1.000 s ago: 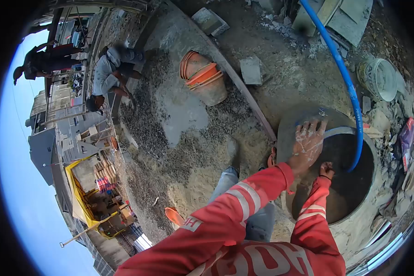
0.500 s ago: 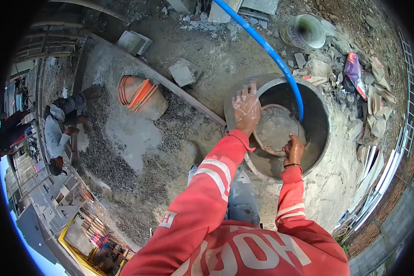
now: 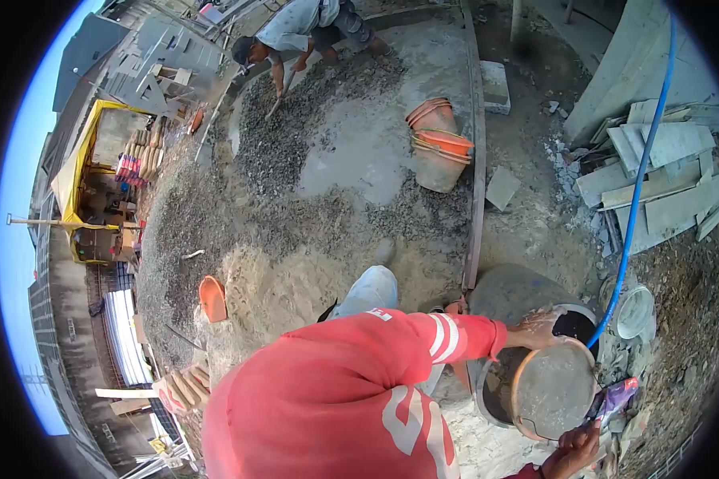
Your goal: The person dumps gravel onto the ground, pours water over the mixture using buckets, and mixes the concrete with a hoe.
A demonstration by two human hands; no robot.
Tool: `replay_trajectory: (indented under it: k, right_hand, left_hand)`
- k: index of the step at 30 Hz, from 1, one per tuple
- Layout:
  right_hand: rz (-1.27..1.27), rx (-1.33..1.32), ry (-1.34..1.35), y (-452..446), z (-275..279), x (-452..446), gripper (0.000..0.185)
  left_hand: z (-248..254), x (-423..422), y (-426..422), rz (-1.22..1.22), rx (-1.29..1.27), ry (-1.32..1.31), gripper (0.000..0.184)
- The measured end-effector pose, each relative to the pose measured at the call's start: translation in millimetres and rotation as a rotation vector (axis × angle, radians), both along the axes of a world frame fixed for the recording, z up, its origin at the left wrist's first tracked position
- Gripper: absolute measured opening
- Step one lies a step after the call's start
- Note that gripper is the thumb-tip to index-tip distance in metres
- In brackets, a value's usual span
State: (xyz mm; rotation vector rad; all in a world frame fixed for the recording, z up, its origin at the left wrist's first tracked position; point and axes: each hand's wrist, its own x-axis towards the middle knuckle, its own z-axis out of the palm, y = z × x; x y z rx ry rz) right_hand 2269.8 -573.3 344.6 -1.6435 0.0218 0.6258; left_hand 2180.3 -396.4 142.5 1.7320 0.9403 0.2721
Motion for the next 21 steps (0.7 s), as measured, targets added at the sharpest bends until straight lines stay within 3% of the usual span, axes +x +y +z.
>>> replay_trajectory:
  k: [2, 6, 11, 13, 15, 19, 21]
  right_hand:
    - [0.078, -0.017, -0.058, 3, 29, -5, 0.023]
    - [0.355, 0.098, -0.126, 77, 106, -79, 0.013]
    - [0.784, -0.24, -0.314, 126, 123, -149, 0.006]
    - [0.977, -0.346, -0.375, 151, 106, -185, 0.006]
    - [1.311, -0.171, -0.488, 190, 58, -221, 0.032]
    - [1.447, -0.294, -0.461, 268, -19, -338, 0.037]
    - [1.625, -0.358, -0.463, 311, -75, -395, 0.036]
  left_hand:
    - [23, -20, 2, 0.11, -0.301, 0.002, 0.059]
    - [71, -79, 15, 0.144, -0.232, -0.213, 0.044]
    - [73, -176, 27, 0.381, -0.293, -0.253, 0.039]
    - [72, -229, 32, 0.515, -0.349, -0.201, 0.038]
    - [30, -274, 28, 0.669, -0.297, -0.118, 0.038]
    - [-45, -374, 36, 0.956, -0.432, 0.051, 0.034]
    - [-90, -427, 49, 1.302, -0.64, 0.002, 0.026]
